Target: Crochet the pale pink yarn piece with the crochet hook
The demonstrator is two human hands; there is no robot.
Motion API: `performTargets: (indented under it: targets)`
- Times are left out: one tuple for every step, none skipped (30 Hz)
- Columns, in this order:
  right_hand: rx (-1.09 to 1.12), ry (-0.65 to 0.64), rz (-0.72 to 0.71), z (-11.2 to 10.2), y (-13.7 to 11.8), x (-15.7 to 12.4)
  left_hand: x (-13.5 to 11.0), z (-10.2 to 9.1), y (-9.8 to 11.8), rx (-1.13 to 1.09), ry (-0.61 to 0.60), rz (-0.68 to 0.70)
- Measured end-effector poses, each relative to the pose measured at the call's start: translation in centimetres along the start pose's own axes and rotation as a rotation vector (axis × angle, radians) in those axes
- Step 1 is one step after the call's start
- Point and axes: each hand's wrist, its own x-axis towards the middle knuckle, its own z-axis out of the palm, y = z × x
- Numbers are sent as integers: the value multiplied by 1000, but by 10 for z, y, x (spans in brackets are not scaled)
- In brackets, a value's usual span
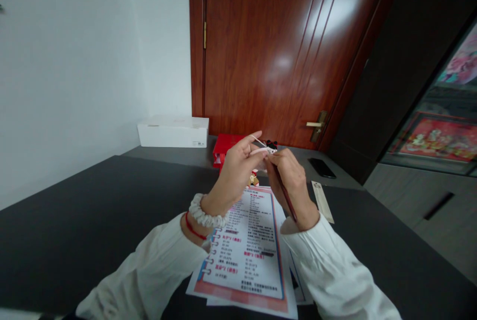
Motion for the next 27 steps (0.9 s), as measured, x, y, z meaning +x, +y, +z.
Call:
performTargets:
  targets:
    - [54, 20, 50, 1, -3, 1, 0, 0, 1, 72, 6, 41]
    - [135, 52, 110, 2, -5, 2, 0, 0, 2, 128, 1, 70]
    - [239, 94, 178, 2, -6, 3, -1, -1, 3, 160, -9, 89]
    - [364, 135, 253, 3, -6, 4, -1, -3, 4, 171, -22, 103]
    - [502, 166, 330, 3, -4, 5, -1, -4, 5, 169, -34, 112]
    - [643, 183, 403, 2, -3, 5, -1, -6, 5, 165, -40, 117]
    - [771, 183, 468, 1, 0, 6, -1, -8, 6, 167, -44, 119]
    - [867, 173, 514, 0, 2, 6, -1, -11, 6, 175, -46, 120]
    - [913, 158, 539, -2, 3, 6, -1, -12, 7, 194, -46, 120]
    - [900, 145, 544, -4, 4, 5, -1, -14, 7, 222, -46, 119]
    - [837, 129, 529, -7, 4, 4, -1, -16, 7, 254, -44, 121]
    - [749, 107, 501, -10, 3, 4, -1, -17, 7, 286, -44, 126]
    - [663, 82, 474, -12, 1, 3, -1, -18, 7, 316, -45, 135]
    - [599, 58, 458, -14, -1, 2, -1, -18, 7, 340, -48, 145]
    - [577, 46, 459, -16, -2, 2, -1, -19, 7, 357, -55, 157]
    - [604, 48, 476, -17, -3, 2, -1, -19, 7, 367, -67, 166]
    - [666, 58, 507, -18, -4, 2, -1, -20, 7, 374, -82, 171]
    - [744, 69, 542, -18, -4, 2, -1, -20, 7, 375, -101, 171]
    - [818, 76, 572, -18, -3, 2, -2, -21, 8, 371, -120, 166]
    - [872, 73, 588, -19, -2, 2, -2, -21, 8, 363, -139, 155]
    - [891, 66, 591, -20, -1, 2, -3, -22, 8, 353, -151, 143]
    - [880, 57, 582, -21, 1, 2, -3, -24, 9, 342, -161, 127]
    - [862, 48, 568, -22, 2, 1, -3, -25, 9, 329, -172, 110]
    - [857, 37, 554, -23, 4, 0, -4, -26, 10, 314, -185, 89]
    - [879, 29, 549, -24, 5, 0, -4, -27, 10, 296, -201, 67]
    - [927, 23, 555, -24, 5, 0, -4, -28, 10, 278, -217, 46]
    - [995, 20, 570, -24, 6, 0, -4, -29, 11, 260, -231, 32]
